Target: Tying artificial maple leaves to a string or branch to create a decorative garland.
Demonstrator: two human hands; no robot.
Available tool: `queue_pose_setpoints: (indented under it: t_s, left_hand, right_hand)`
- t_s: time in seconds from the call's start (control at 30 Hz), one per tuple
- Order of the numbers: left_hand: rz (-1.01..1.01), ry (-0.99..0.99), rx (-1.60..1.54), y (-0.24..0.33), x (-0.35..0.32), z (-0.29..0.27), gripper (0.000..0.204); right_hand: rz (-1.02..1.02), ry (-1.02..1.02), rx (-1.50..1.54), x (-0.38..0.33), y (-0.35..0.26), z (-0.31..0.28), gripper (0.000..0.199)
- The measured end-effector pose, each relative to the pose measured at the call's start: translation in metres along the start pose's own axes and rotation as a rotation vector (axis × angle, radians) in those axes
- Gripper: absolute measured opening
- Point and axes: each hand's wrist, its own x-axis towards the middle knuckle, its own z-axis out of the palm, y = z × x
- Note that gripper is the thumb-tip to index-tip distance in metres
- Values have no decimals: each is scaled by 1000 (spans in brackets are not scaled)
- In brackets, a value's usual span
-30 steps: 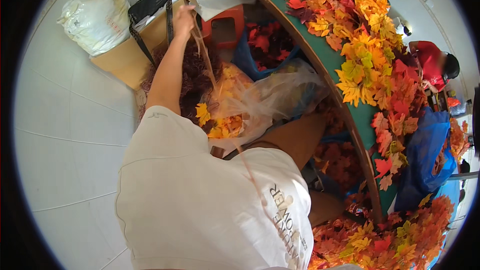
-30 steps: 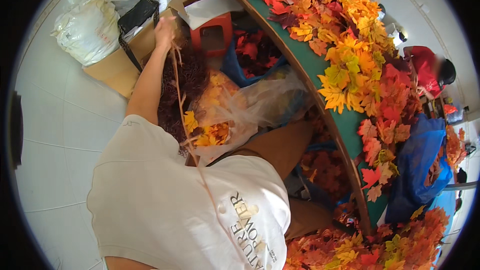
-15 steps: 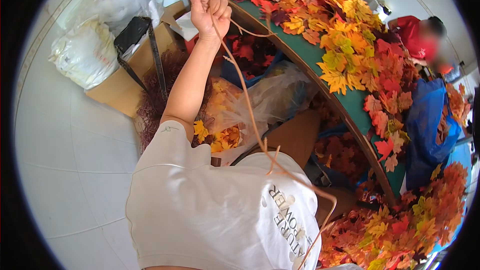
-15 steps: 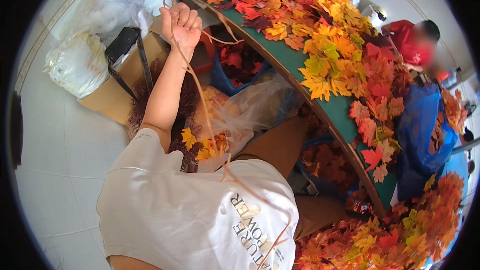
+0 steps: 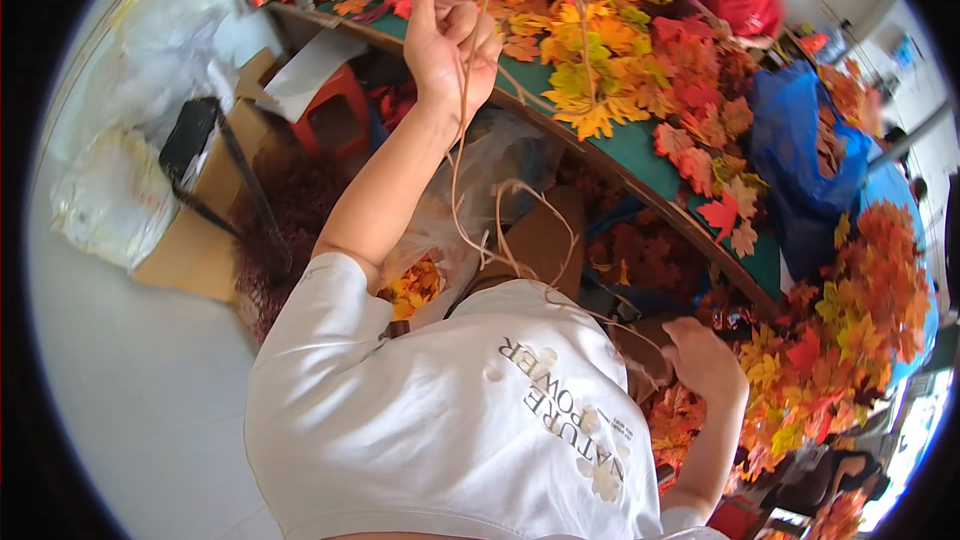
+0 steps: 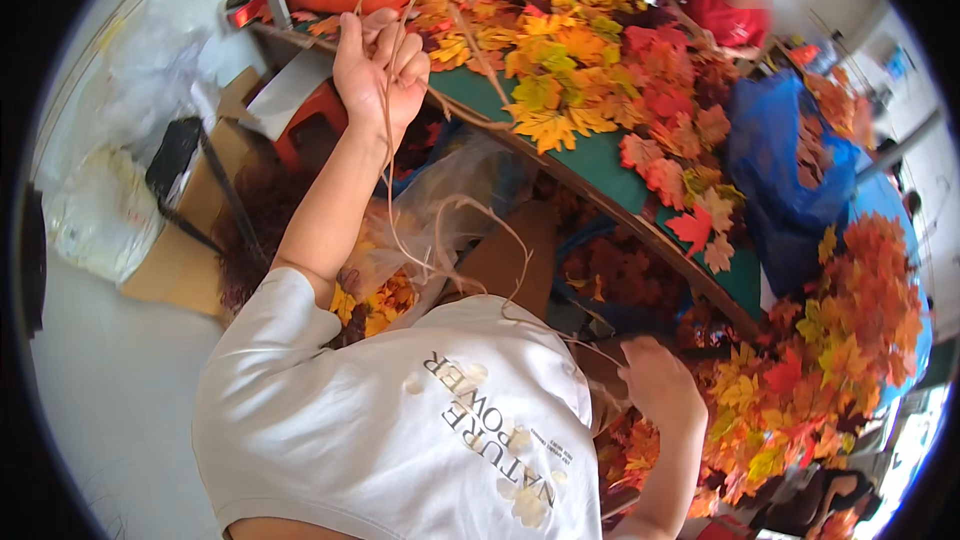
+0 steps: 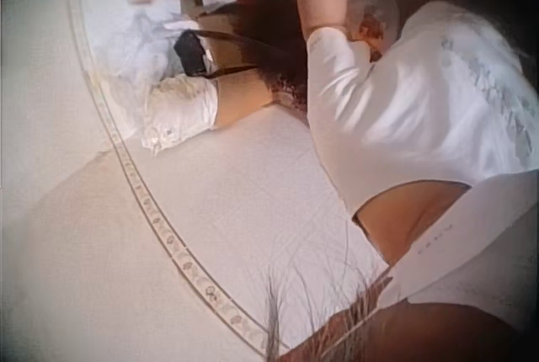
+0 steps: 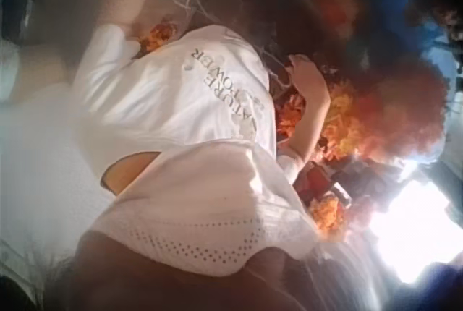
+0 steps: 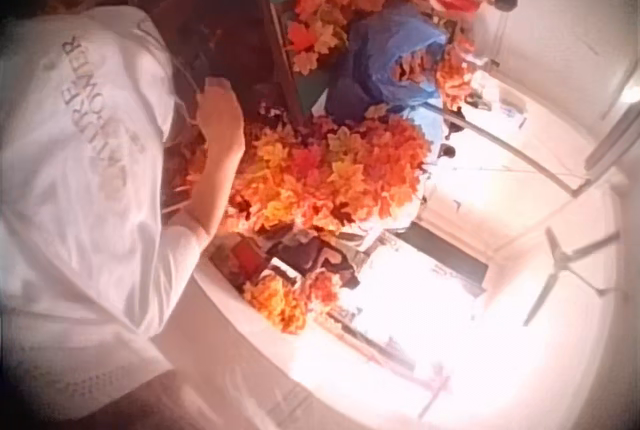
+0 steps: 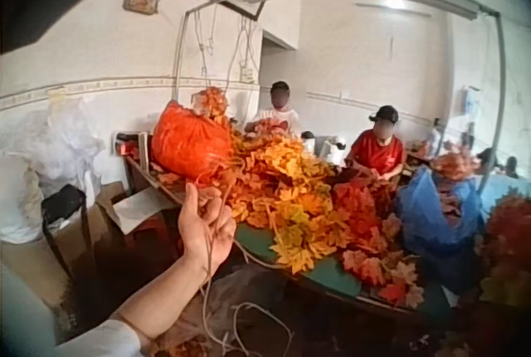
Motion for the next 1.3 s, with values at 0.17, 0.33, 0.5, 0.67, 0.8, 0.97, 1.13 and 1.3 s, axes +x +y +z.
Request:
queue_pose_setpoints:
  t_s: [0.17, 0.33, 0.5, 0.67, 0.8, 0.97, 1.13, 1.3]
  left_hand:
    - [-109, 58, 11, -38, -17, 24, 50]
    - [-263, -23, -127, -74, -37, 39, 50]
    - [-318, -136, -139, -88, -65, 41, 48]
    - [-297, -842, 194, -91, -84, 37, 68]
    - [-716, -1023, 194, -89, -85, -5, 77]
    - [-884, -307, 508, -98, -88, -97, 39]
    - [-125, -563, 1332, -83, -88, -14, 17]
    - [-375, -690, 1211, -130, -133, 26, 17]
  right_hand:
    - [-300, 649, 318, 72, -40, -48, 52]
    - [-476, 795, 1177, 143, -66, -30, 34]
    - [-388, 809, 1541, 149, -49, -13, 25]
    - [-456, 816, 1892, 143, -17, 6, 28]
    - [-410, 1219, 1300, 130, -13, 5, 32]
    - [-518, 944, 1800, 98, -17, 8, 22]
    - [-312, 1508, 218, 118, -16, 35, 4]
    - [-201, 1324, -399, 132, -17, 54, 33]
